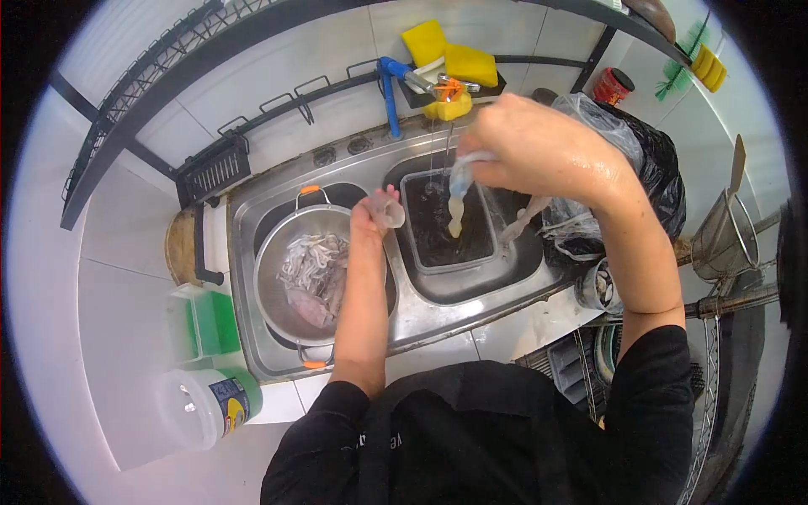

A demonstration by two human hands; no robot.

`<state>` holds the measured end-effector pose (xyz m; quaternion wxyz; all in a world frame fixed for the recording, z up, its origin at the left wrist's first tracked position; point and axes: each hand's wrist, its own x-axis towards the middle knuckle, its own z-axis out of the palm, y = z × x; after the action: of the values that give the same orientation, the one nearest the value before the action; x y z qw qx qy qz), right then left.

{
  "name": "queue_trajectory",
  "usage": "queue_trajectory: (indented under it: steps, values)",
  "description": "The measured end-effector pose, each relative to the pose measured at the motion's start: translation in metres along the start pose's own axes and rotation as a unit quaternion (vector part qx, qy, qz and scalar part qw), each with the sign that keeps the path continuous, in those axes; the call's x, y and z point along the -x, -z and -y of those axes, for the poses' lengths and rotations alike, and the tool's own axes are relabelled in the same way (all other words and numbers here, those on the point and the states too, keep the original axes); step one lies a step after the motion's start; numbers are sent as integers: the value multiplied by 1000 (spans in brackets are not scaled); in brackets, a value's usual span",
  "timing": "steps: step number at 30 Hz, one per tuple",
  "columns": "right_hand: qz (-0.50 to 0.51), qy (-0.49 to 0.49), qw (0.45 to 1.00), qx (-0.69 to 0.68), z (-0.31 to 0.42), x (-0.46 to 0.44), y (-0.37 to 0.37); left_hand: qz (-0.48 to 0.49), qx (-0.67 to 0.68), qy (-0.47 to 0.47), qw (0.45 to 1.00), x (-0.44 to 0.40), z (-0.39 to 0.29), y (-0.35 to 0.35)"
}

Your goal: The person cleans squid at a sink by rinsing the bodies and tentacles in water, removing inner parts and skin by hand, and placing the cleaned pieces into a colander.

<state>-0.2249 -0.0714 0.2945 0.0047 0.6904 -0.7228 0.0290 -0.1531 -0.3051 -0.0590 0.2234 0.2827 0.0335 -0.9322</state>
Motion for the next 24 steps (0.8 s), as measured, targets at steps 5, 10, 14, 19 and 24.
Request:
queue_trajectory:
  steps: [5,10,14,19,24]
  values:
    - [15,-22,998,-54,-25,-5,-36,47,-197,-164,965,-75,-44,0]
    - [1,-46,994,-101,-49,-15,-69,-164,-248,-414,861,-87,-41,-24]
    - [33,-54,987,-149,-69,-23,-91,-161,-437,-497,732,-141,-66,42]
    - [115,-66,969,-209,-88,-37,-120,-331,-648,-484,486,-97,-58,18]
    - [182,-68,921,-338,-99,-47,-147,190,-651,-371,634,-2,-3,-54]
